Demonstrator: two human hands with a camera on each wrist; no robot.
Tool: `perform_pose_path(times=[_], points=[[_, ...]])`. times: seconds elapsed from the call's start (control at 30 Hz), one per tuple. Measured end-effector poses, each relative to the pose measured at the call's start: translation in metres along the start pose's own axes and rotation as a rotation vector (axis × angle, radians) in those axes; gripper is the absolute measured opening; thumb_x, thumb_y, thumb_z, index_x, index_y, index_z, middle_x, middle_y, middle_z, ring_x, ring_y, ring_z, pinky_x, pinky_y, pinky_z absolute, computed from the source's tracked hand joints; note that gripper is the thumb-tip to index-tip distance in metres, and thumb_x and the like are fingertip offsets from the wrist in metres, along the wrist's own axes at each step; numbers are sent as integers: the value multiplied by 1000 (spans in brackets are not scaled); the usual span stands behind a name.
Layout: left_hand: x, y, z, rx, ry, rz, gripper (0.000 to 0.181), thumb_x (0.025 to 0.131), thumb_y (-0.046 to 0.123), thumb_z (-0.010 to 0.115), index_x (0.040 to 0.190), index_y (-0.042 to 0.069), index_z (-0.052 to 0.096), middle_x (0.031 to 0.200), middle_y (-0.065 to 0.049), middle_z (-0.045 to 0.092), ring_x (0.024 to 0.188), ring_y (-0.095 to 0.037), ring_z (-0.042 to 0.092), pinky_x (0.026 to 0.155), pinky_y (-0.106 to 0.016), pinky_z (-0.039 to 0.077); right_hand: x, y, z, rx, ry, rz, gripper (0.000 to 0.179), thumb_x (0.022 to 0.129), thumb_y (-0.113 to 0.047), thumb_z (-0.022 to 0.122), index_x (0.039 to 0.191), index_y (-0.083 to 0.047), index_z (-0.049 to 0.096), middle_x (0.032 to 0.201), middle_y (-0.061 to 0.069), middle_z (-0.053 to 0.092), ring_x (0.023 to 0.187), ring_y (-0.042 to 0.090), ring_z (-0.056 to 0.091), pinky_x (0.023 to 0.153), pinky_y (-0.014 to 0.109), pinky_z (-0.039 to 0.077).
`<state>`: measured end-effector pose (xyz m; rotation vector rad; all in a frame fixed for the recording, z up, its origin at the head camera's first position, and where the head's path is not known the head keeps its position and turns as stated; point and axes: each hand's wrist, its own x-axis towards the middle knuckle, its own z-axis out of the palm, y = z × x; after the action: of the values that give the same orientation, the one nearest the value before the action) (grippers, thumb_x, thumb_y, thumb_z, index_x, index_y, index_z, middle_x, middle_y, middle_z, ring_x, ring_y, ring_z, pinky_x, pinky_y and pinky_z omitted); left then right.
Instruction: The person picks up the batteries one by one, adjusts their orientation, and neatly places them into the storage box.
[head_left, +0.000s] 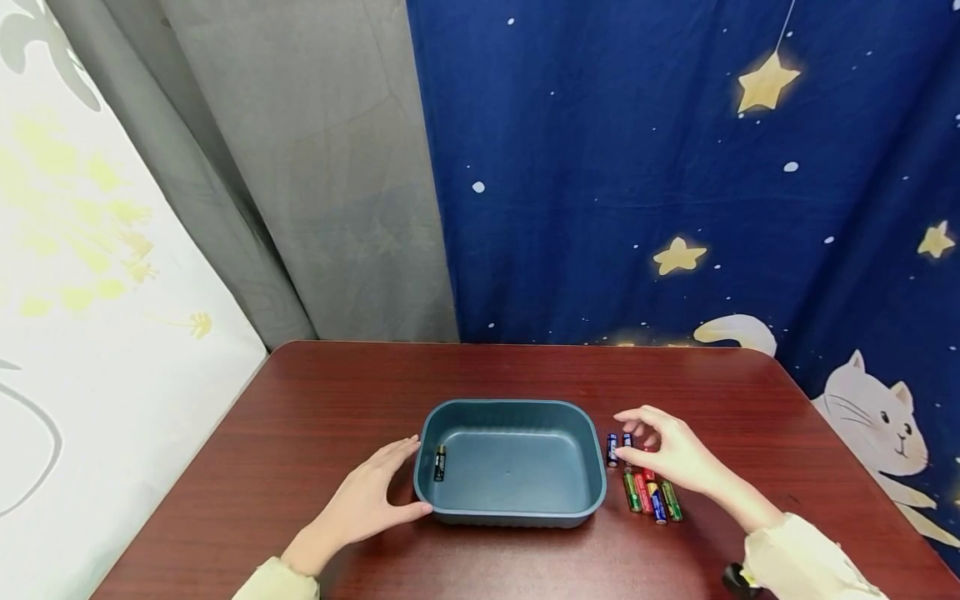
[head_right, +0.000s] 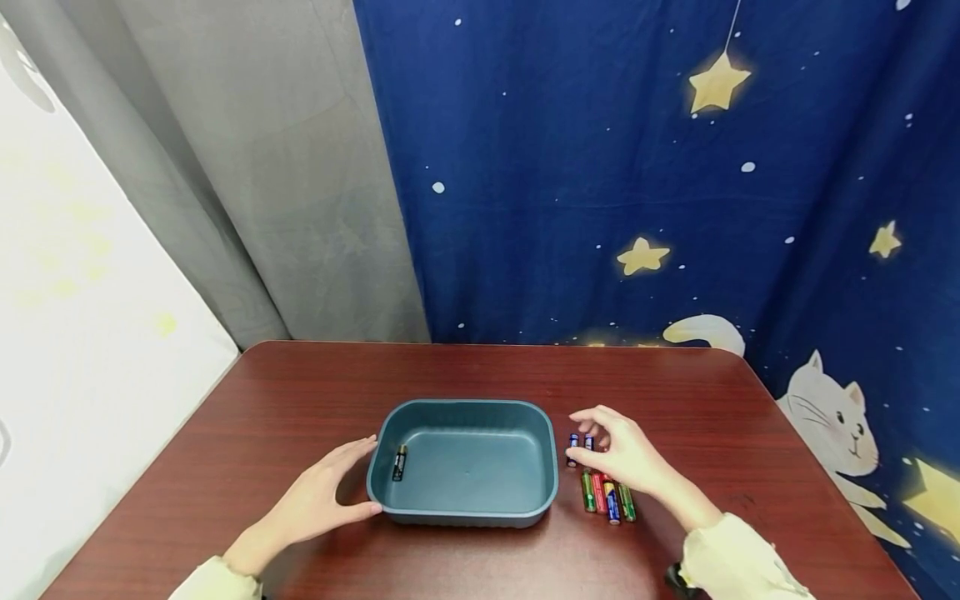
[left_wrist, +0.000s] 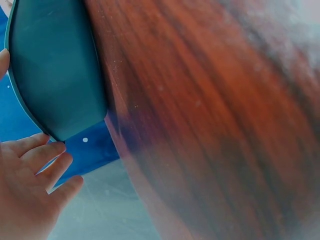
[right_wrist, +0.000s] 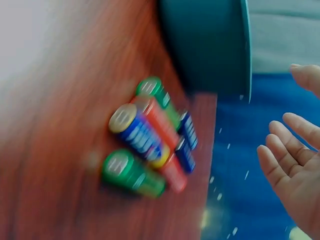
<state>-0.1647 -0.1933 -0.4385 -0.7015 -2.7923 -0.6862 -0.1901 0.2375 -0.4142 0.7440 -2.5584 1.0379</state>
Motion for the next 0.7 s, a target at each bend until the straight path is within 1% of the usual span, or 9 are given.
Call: perform_pose_path(times=[0.07,0.17,0.27,0.37,0.53,0.7], points=[[0,0,0,-2,3,-1,82,69,61,66,135,17,45,136,2,45,124,-17,41,91,-44,43,-8,7,-5,-11,6,25,36,71,-15,77,104,-9,63,84,-2,57,69,16,55,57,23,48],[-1,-1,1,-5,10,-4,81,68,58,69,135,16,45,136,2,45,124,-17,41,91,-44,43,-18,15,-9,-19,4,60,35,72,-16,76,102,-7,63,84,2,59,71,14,54,58,22,48],[-2,-1,1,-7,12,-8,81,68,56,70,135,17,45,135,2,46,124,-17,42,90,-44,44,-28,21,-11,-21,-3,68,34,71,-15,77,100,-4,63,84,6,60,72,14,53,57,23,48],[-1,0,1,-7,12,-2,81,68,56,70,135,17,45,135,2,46,123,-16,42,90,-44,44,-37,27,-12,-22,-12,81,32,70,-15,77,97,-4,63,84,4,60,73,12,52,57,22,47],[0,0,1,-18,7,-4,81,68,57,70,135,18,45,135,2,46,123,-16,42,91,-44,44,-52,34,-13,9,-48,102,34,70,-14,78,99,-5,62,86,2,59,74,10,50,57,22,47],[1,1,1,-22,8,-5,81,68,57,69,135,18,45,135,2,45,123,-16,42,90,-45,44,-65,41,-11,47,-77,81,37,68,-14,79,100,-4,61,85,2,57,75,8,49,56,23,45]])
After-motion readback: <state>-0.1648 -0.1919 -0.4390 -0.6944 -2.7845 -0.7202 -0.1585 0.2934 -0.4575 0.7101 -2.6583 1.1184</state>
